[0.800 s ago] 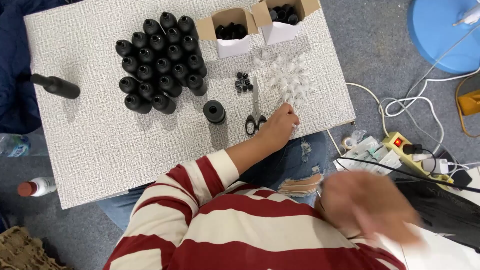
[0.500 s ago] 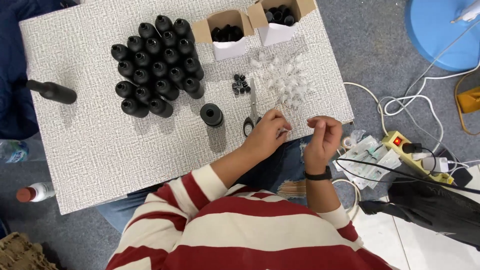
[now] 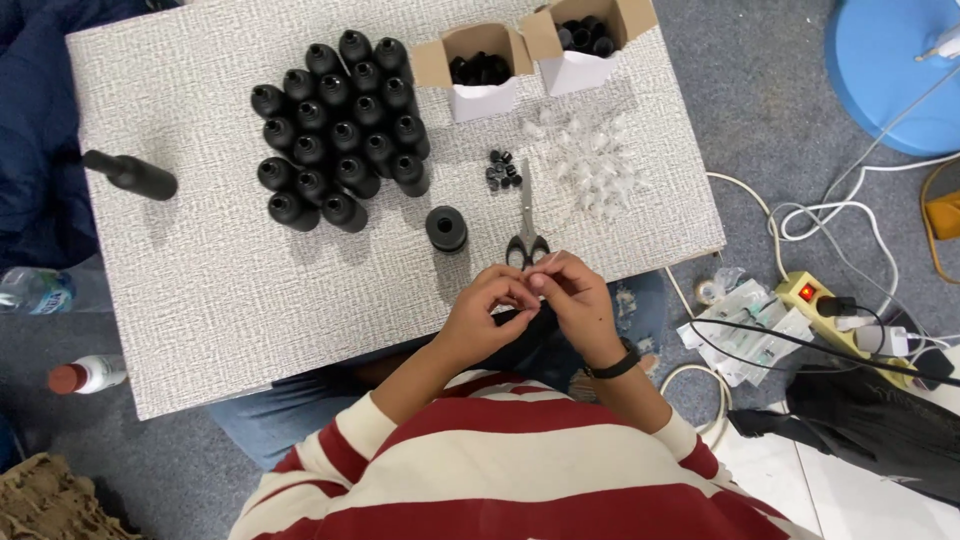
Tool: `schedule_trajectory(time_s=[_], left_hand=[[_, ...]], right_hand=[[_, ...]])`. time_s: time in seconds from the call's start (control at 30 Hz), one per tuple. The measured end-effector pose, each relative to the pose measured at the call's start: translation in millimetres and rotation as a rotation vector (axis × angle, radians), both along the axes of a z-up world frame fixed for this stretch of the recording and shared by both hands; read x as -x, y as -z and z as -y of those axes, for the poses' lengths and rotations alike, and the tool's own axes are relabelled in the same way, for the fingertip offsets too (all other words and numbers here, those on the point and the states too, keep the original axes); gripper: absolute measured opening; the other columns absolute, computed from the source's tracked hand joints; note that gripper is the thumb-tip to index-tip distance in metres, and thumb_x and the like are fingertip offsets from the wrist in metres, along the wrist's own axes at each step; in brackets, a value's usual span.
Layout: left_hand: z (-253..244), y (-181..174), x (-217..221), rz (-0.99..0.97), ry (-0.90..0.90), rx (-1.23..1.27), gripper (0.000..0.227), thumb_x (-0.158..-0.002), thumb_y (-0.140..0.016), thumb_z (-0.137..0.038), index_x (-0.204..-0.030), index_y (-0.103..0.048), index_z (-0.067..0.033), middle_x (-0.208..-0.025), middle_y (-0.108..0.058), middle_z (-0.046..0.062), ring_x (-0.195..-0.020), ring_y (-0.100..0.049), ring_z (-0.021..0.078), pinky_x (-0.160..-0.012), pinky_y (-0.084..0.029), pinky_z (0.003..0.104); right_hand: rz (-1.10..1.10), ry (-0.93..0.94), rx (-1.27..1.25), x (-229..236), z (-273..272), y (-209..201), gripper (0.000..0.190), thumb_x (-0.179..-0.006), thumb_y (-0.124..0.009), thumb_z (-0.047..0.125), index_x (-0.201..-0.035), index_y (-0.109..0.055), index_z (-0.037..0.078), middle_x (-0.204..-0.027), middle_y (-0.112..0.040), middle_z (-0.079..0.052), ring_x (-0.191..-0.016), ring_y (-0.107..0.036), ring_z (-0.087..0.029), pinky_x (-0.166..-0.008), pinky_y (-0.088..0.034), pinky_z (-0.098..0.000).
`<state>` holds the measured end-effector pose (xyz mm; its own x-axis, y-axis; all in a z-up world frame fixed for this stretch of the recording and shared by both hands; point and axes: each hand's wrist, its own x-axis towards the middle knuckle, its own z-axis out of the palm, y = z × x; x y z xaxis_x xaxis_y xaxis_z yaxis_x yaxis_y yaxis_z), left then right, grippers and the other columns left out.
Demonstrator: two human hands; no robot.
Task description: Assembling black perfume bottles by trimming sprayer tubes with scissors and fitting them into the bottles.
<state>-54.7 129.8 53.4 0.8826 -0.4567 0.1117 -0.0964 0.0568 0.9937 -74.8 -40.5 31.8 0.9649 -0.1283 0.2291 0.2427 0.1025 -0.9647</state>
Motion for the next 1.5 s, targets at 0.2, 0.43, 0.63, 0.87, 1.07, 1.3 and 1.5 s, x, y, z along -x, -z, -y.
schedule_trajectory(time_s=[0.2,0.43,0.63,0.87,1.07,1.3,1.5], left_hand=[[-51.9,-18.2,-6.6,0.085,-0.134,-0.009,0.017,-0.091,-0.076,-0.016,-0.101,-0.066,-0.0065,-0.106,-0.064,0.011,-0.103,-0.065,0.0238,-0.093,-0.055,0.036],[-92.6,-27.6,-10.4,0.136,-0.214,0.031,0.022,-0.093,-0.072,-0.012,-0.114,-0.072,-0.0054,-0.110,-0.062,0.010,-0.108,-0.063,0.0226,-0.098,-0.053,0.039],[-127.1,-19.5,-8.6,0.061,-0.334,0.150,0.011,-0.094,-0.070,-0.004,-0.101,-0.078,-0.0023,-0.090,-0.068,0.009,-0.089,-0.065,0.0145,-0.086,-0.054,0.032],[-168.3,-19.4,-17.7,0.045,-0.456,0.117,0.013,-0.094,-0.069,0.000,-0.103,-0.078,0.0001,-0.084,-0.066,0.011,-0.082,-0.060,0.0150,-0.081,-0.051,0.032],[-173.0,-14.4,-24.0,0.045,-0.506,0.166,0.013,-0.095,-0.067,0.001,-0.104,-0.076,0.0026,-0.088,-0.067,0.012,-0.085,-0.068,0.0184,-0.084,-0.055,0.033],[-163.3,-19.2,-21.0,0.000,-0.482,0.221,0.016,-0.094,-0.066,0.004,-0.108,-0.074,0.0061,-0.089,-0.071,0.017,-0.085,-0.072,0.0223,-0.086,-0.057,0.036],[-167.0,-19.1,-14.3,-0.050,-0.483,0.282,0.022,-0.097,-0.063,0.002,-0.117,-0.069,0.0073,-0.086,-0.071,0.017,-0.084,-0.071,0.0214,-0.087,-0.056,0.036]], right_hand=[[0.097,-0.041,0.158,-9.4,-31.4,-29.3,0.009,-0.086,-0.079,-0.004,-0.089,-0.071,-0.005,-0.089,-0.073,-0.017,-0.081,-0.068,-0.026,-0.071,-0.053,-0.0311],[0.065,-0.323,0.416,-14.7,-78.2,-61.9,0.005,-0.086,-0.080,0.004,-0.089,-0.077,0.002,-0.080,-0.074,-0.013,-0.067,-0.066,-0.025,-0.063,-0.052,-0.0368],[-0.049,-0.274,0.448,-19.5,-95.0,-55.6,0.026,-0.080,-0.087,0.013,-0.101,-0.076,0.003,-0.085,-0.075,-0.013,-0.075,-0.071,-0.027,-0.072,-0.056,-0.0407],[-0.162,0.041,0.804,-31.4,-42.2,-30.1,0.016,-0.086,-0.084,0.014,-0.087,-0.071,0.005,-0.083,-0.075,-0.011,-0.081,-0.073,-0.031,-0.075,-0.057,-0.0376],[-0.450,0.151,1.214,-31.3,-27.1,-34.8,0.026,-0.096,-0.077,0.031,-0.094,-0.072,0.005,-0.078,-0.073,-0.012,-0.078,-0.072,-0.031,-0.068,-0.056,-0.0415],[-0.632,0.180,1.371,-37.8,-33.2,-36.5,0.037,-0.089,-0.080,0.041,-0.094,-0.074,0.005,-0.078,-0.070,-0.011,-0.080,-0.074,-0.032,-0.067,-0.057,-0.0413],[-0.667,0.163,1.262,-45.5,-17.6,-21.3,0.036,-0.090,-0.077,0.041,-0.084,-0.074,0.006,-0.070,-0.071,-0.009,-0.075,-0.073,-0.034,-0.065,-0.056,-0.0431]])
